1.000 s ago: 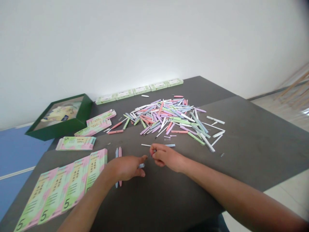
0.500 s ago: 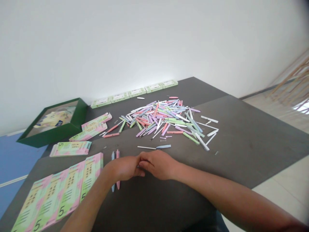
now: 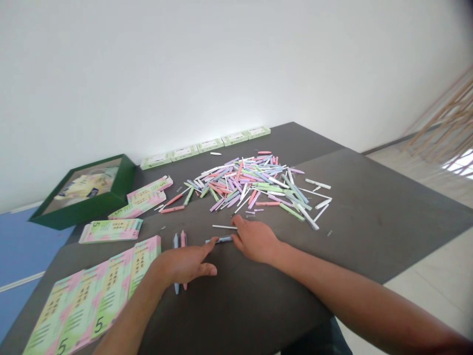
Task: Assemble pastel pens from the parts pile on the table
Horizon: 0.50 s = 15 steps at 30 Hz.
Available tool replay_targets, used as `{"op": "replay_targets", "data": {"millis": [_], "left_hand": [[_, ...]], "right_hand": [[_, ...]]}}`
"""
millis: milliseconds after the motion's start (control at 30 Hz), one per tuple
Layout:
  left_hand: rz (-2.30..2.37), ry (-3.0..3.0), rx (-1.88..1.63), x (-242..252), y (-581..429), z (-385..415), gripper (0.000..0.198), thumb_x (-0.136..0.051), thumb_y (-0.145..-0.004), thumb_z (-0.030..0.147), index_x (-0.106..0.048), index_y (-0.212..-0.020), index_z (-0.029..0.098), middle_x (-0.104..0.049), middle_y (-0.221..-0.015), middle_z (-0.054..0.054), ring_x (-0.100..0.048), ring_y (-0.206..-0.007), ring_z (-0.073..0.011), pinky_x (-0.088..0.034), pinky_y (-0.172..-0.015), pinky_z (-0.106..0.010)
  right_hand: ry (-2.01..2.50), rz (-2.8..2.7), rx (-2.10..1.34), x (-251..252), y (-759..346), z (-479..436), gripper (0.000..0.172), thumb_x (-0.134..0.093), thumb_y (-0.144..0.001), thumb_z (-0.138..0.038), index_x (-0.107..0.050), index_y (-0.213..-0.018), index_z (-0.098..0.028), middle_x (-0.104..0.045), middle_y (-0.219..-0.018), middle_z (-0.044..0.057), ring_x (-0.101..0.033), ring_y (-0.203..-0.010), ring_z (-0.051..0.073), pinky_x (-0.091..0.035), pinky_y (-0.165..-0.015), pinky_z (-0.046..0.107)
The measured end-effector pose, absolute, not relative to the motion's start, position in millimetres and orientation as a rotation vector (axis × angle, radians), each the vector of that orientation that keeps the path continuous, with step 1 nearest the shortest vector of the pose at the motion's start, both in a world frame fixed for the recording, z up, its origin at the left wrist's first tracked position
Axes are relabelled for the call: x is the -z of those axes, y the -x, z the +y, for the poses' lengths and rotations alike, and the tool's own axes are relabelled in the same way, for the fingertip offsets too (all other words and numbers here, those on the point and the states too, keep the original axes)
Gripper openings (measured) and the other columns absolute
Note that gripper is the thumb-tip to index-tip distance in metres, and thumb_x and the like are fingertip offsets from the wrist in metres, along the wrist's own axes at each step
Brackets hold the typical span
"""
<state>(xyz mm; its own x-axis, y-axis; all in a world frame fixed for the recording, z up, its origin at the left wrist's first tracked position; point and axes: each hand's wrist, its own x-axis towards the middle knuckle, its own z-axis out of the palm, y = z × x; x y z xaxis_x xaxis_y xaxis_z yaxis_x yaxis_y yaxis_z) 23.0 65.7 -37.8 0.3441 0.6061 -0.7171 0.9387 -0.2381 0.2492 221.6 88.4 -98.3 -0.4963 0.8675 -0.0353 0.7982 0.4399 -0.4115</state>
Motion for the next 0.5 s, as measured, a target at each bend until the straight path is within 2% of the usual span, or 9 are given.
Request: {"op": "replay_targets", "data": {"millis": [67,133,200,300,500], "left_hand": [[1.331,-1.904,0.683,36.1,-24.7,65.6,0.075,-0.039,-0.086,0.044,-0.007,-0.145,0.011,-0.063,-0.112,-0.016,-0.067,-0.061,-0.0215,-0.046,-0.068,-0.03],[1.321,-1.897,0.705,32.8,-28.1,66.2,0.073,-0.038,-0.087,0.043,-0.006,-0.145,0.013,-0.061,-0.114,-0.016,-0.067,-0.059,-0.0215,-0.046,-0.069,-0.031],[1.324,-1.94,0.706,29.0,-31.3,67.4,0.072,-0.038,-0.087,0.042,-0.009,-0.145,0.011,-0.061,-0.115,-0.017,-0.067,-0.071,-0.0249,-0.046,-0.071,-0.032],[1.33,-2.024,0.711,24.8,-32.3,69.4,0.073,-0.04,-0.086,0.042,-0.011,-0.144,0.008,-0.061,-0.114,-0.019,-0.062,-0.095,-0.0297,-0.045,-0.075,-0.033],[1.362,-2.049,0.675,20.4,-32.5,75.1,0.074,-0.04,-0.088,0.044,-0.007,-0.144,0.009,-0.05,-0.128,-0.022,-0.054,-0.109,-0.0306,-0.042,-0.084,-0.036]], "right_hand": [[1.405,-2.343,-0.737,99.8,-222.9,95.2,0.025,-0.041,-0.083,-0.022,-0.043,-0.107,-0.017,-0.062,-0.087,0.007,-0.058,-0.076,0.02,-0.039,-0.064,0.029],[1.274,-2.191,-0.998,102.3,-222.4,103.1,0.019,-0.039,-0.078,-0.013,-0.047,-0.094,-0.018,-0.06,-0.08,0.004,-0.055,-0.072,0.015,-0.038,-0.063,0.026],[1.129,-1.989,-1.341,105.6,-219.0,109.2,0.017,-0.036,-0.077,-0.01,-0.046,-0.088,-0.018,-0.057,-0.071,0.0,-0.05,-0.06,0.011,-0.037,-0.056,0.023],[0.919,-1.64,-1.755,109.5,-211.7,111.4,0.016,-0.035,-0.08,-0.013,-0.043,-0.093,-0.019,-0.054,-0.062,-0.005,-0.041,-0.043,0.007,-0.032,-0.044,0.02],[0.813,-1.651,-1.806,107.2,-207.4,100.5,0.008,-0.045,-0.079,-0.015,-0.052,-0.082,-0.016,-0.044,-0.051,-0.007,-0.037,-0.043,0.007,-0.028,-0.041,0.018]]}}
